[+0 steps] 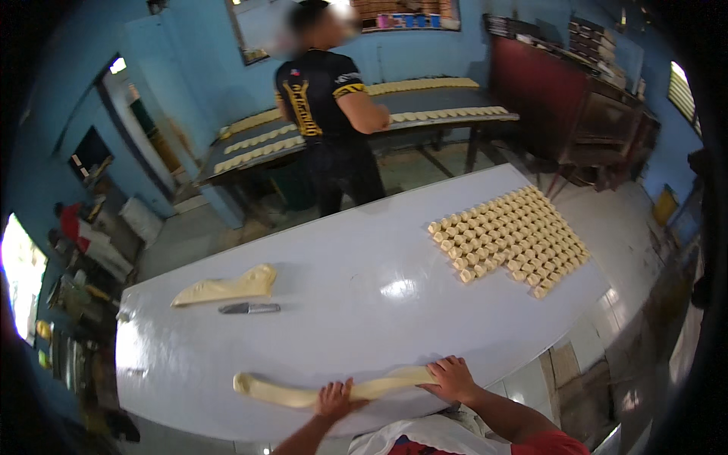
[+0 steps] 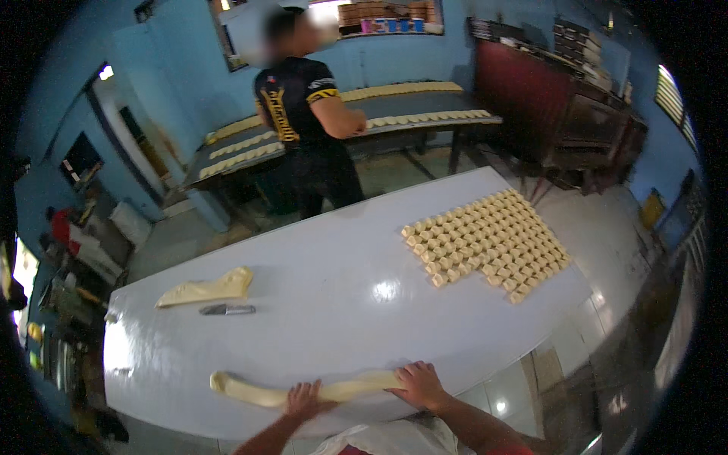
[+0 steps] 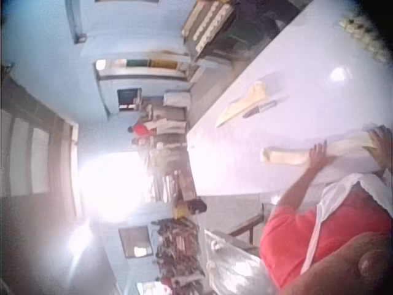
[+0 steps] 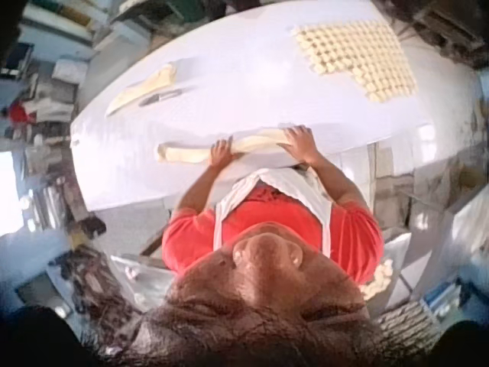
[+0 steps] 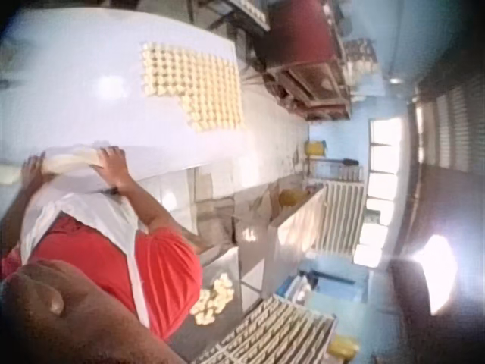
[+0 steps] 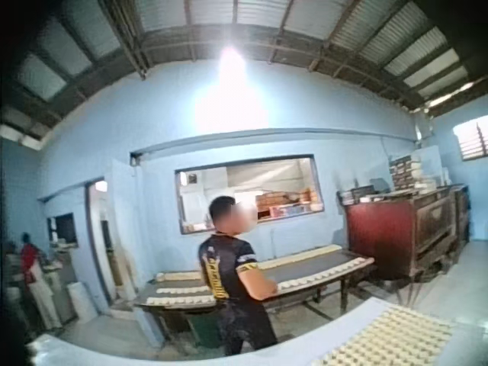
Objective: The person rolls a long strip of dough on a white table, repeatedly pinches off small pieces, shapes them into uniform pieces, and arranges them in neat rows. A knife is used to cut the dough strip. Another person in the background arranges similar pieces on a conveyor belt.
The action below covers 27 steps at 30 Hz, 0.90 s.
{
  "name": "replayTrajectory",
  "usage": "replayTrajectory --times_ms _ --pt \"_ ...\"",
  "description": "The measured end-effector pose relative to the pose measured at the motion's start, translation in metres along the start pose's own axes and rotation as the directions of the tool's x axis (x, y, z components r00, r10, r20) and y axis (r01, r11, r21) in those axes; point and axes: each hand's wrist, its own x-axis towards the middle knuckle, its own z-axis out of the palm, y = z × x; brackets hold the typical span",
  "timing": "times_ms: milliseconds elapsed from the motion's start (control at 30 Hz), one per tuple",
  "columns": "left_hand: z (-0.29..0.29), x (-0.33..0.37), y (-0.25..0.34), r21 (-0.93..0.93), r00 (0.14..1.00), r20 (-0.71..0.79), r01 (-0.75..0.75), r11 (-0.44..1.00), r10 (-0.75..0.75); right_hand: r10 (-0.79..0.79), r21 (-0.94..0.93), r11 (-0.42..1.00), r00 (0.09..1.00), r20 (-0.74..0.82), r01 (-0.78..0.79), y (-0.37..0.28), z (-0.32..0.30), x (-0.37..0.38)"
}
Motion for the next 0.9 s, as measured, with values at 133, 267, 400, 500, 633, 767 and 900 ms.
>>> replayTrajectory --times_ms 133,267,400,500,633,767,900 --pt "-0.082 0.080 -0.006 -0.211 0.710 0.685 0.408 0.888 -0.163 -0.014 0.098 0.995 0.998 0.056 0.008 0.039 -0.039 0.001" --pt "-0.121 0.093 0.034 -0.312 0.579 0.815 0.421 0.852 0.012 0.039 0.208 0.978 0.998 -0.051 -0.028 0.090 -0.086 -0.045" --pt "-0.068 0.063 0.130 -0.324 0.851 0.515 0.307 0.895 -0.106 0.159 0.003 0.987 0.987 0.035 -0.160 0.131 -0.101 -0.109" --pt "-0.038 0.045 0.209 -0.197 0.942 0.289 0.230 0.953 -0.168 0.222 -0.145 0.967 0.971 0.089 -0.208 0.128 -0.079 -0.141" --pt "-0.023 0.083 0.239 -0.197 0.966 0.154 0.236 0.951 -0.208 0.083 0.150 0.986 0.995 -0.059 -0.073 0.110 -0.041 -0.144" --pt "-0.003 0.158 0.217 -0.120 0.913 0.152 0.398 0.910 -0.379 0.149 -0.070 0.986 0.988 -0.048 -0.152 0.131 -0.056 -0.065" --pt "0.008 0.225 0.192 -0.137 0.909 -0.118 0.383 0.913 -0.399 0.305 0.002 0.949 0.917 -0.256 -0.315 0.179 -0.057 0.018"
